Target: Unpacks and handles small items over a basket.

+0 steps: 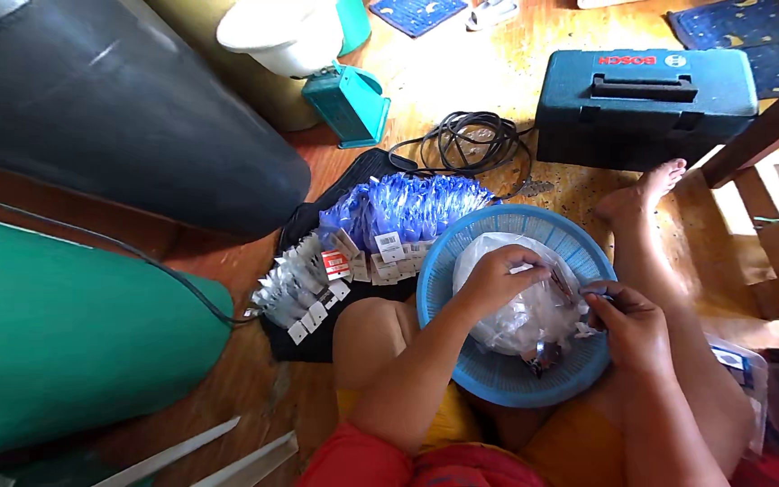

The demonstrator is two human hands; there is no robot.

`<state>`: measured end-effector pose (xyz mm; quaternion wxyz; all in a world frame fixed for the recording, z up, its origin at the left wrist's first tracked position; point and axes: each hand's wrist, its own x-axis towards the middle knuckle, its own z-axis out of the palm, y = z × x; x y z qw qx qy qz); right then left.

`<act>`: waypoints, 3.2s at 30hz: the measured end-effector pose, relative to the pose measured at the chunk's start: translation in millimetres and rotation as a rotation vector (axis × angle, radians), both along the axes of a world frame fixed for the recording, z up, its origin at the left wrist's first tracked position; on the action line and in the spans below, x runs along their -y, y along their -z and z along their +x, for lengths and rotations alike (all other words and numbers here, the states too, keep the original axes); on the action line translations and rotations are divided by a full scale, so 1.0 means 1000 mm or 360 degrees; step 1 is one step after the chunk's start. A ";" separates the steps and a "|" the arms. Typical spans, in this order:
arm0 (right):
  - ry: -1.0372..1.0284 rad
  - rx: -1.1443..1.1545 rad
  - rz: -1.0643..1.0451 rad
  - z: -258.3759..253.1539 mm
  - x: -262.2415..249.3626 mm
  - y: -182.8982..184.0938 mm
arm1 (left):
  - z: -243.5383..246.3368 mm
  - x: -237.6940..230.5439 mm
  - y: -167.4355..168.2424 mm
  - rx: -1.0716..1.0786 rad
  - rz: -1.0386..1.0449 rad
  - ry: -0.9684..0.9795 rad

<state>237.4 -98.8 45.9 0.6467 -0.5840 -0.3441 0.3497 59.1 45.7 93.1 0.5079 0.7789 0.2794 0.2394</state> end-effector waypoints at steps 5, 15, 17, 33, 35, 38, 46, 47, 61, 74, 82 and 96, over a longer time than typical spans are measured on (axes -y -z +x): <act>-0.0094 0.0014 0.0054 -0.004 0.000 0.002 | -0.018 0.022 -0.015 0.0392 -0.0583 -0.0298; -0.0470 0.0003 0.0457 -0.022 0.001 0.007 | 0.006 0.033 0.003 -0.0225 -0.0813 -0.0230; -0.0480 0.0063 0.0379 -0.029 0.000 0.008 | 0.008 0.034 0.000 -0.0237 -0.0732 -0.0295; -0.0492 0.0095 0.0088 -0.035 -0.003 0.006 | 0.001 0.033 0.004 0.0128 -0.0665 -0.0365; -0.0496 0.0103 0.0078 -0.036 -0.003 0.005 | 0.002 0.037 0.004 0.0167 -0.0578 -0.0423; -0.0477 0.0151 0.0065 -0.039 -0.003 0.006 | 0.006 0.040 0.006 0.0217 -0.0500 -0.0521; -0.0443 0.0145 0.0077 -0.041 -0.004 0.008 | 0.006 0.044 0.012 0.0443 -0.0536 -0.0570; -0.0437 0.0140 0.0078 -0.042 -0.004 0.008 | 0.006 0.044 0.012 0.0453 -0.0535 -0.0568; -0.0464 0.0090 0.0061 -0.046 -0.005 0.008 | 0.003 0.046 0.010 0.0516 -0.0598 -0.0568; -0.0241 -0.0071 0.0635 -0.038 -0.003 -0.007 | 0.005 0.061 0.010 0.0631 -0.0204 -0.0330; -0.0142 -0.0253 0.0627 -0.044 -0.005 -0.007 | 0.007 0.066 0.012 0.0636 -0.0063 -0.0250; -0.0065 -0.0449 0.0704 -0.045 -0.007 -0.002 | 0.006 0.071 0.011 0.0613 0.0055 -0.0116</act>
